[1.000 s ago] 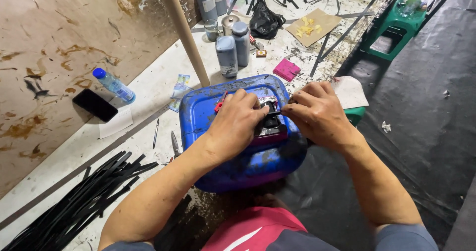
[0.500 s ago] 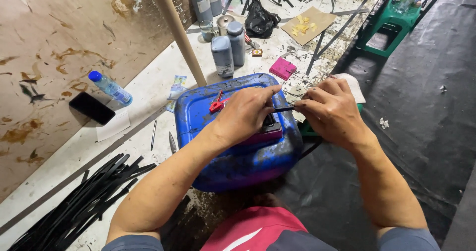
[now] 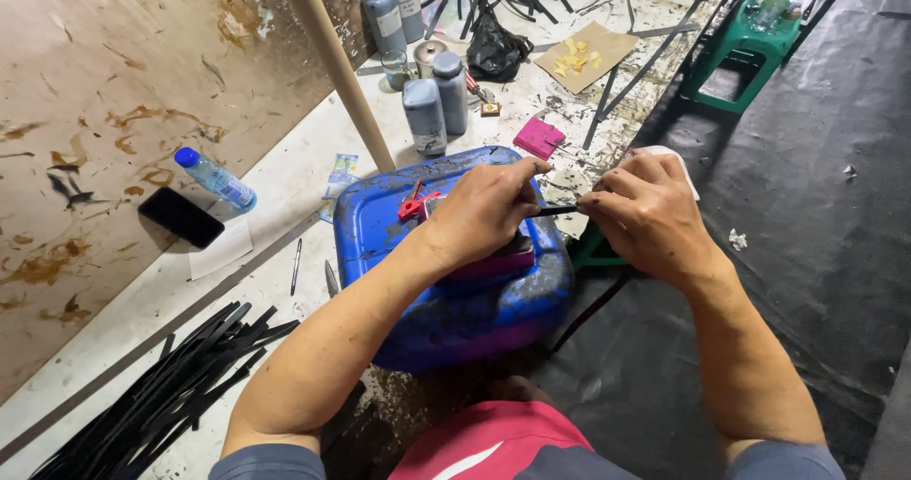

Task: The person picks up long black leather strips from a workbench and hangs them individually on a rack.

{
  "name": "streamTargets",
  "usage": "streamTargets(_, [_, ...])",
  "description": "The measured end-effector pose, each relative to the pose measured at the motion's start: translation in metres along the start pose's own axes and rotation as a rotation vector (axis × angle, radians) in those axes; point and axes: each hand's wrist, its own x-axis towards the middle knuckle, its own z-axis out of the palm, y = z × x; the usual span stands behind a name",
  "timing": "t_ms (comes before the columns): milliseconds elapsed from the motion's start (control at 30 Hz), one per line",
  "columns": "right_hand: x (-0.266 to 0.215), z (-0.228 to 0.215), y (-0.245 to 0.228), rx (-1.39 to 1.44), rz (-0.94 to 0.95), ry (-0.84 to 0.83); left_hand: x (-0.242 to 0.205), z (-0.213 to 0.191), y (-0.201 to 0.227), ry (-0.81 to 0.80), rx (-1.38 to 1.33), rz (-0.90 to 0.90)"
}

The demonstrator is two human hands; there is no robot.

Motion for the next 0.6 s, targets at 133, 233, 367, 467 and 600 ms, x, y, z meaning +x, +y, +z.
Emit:
streamTargets(133, [-0.005,0.001,0.003,-0.009,0.005,-0.001,0.004,0.004,0.000,-0.012,-0.005,0.002])
streamTargets(233, [-0.006,0.000,0.006,-0.017,0.006,0.003,0.006,0.005,0.001,-0.026,0.004,-0.009])
streamTargets(367, [-0.007,-0.003,0.006,-0.028,0.008,0.009,0.008,0.008,0.004,-0.021,0.009,-0.010])
streamTargets(467, [-0.009,-0.005,0.007,-0.025,0.011,0.006,0.009,0.010,0.005,-0.021,0.003,-0.016])
streamTargets(600, [-0.014,-0.009,0.010,0.033,0.021,0.013,0.008,0.010,0.010,0.010,-0.008,0.022])
